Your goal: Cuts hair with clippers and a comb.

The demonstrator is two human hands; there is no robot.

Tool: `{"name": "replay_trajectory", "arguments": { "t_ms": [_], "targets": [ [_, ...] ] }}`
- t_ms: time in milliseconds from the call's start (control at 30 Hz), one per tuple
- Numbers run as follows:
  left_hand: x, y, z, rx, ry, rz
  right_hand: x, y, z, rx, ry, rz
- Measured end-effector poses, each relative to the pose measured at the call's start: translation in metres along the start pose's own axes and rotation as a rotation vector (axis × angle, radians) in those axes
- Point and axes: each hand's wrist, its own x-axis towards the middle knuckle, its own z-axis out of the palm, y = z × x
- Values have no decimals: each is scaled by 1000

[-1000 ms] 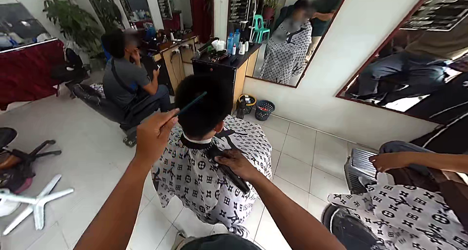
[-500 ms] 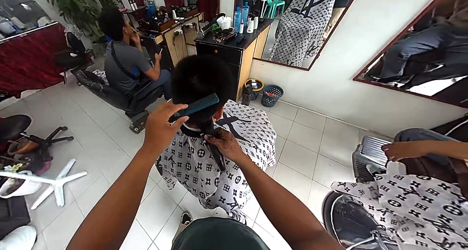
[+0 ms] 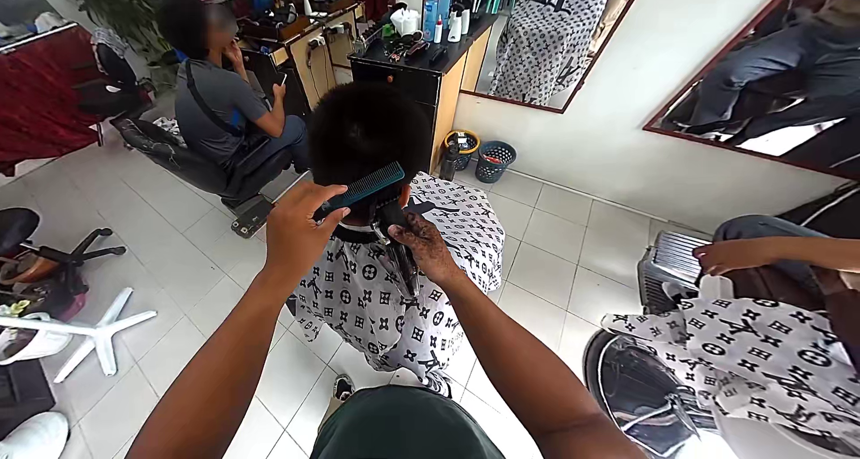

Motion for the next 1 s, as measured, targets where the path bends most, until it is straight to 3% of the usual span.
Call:
{"name": "replay_trajectory", "arguments": {
  "t_ms": [133, 300, 467, 633, 767, 900, 1000],
  "targets": [
    [0, 6, -4, 24, 4, 6, 2, -3, -13, -215, -39, 191],
    [-1, 6, 0, 48, 0, -12, -1, -11, -9, 97, -57, 30],
    [-2, 11, -2, 63, -10, -28, 0, -12, -19, -136, -80, 219],
    [-2, 7, 3, 66, 9, -46, -2, -23, -15, 165, -91, 68],
    [0, 13, -1, 77, -13, -29, 0, -14, -25, 30, -165, 280],
    [2, 11, 2, 96, -5, -37, 1, -22, -25, 306, -159, 162],
    [2, 12, 1, 95, -20, -51, 4, -22, -29, 247, -214, 204]
  ]
}}
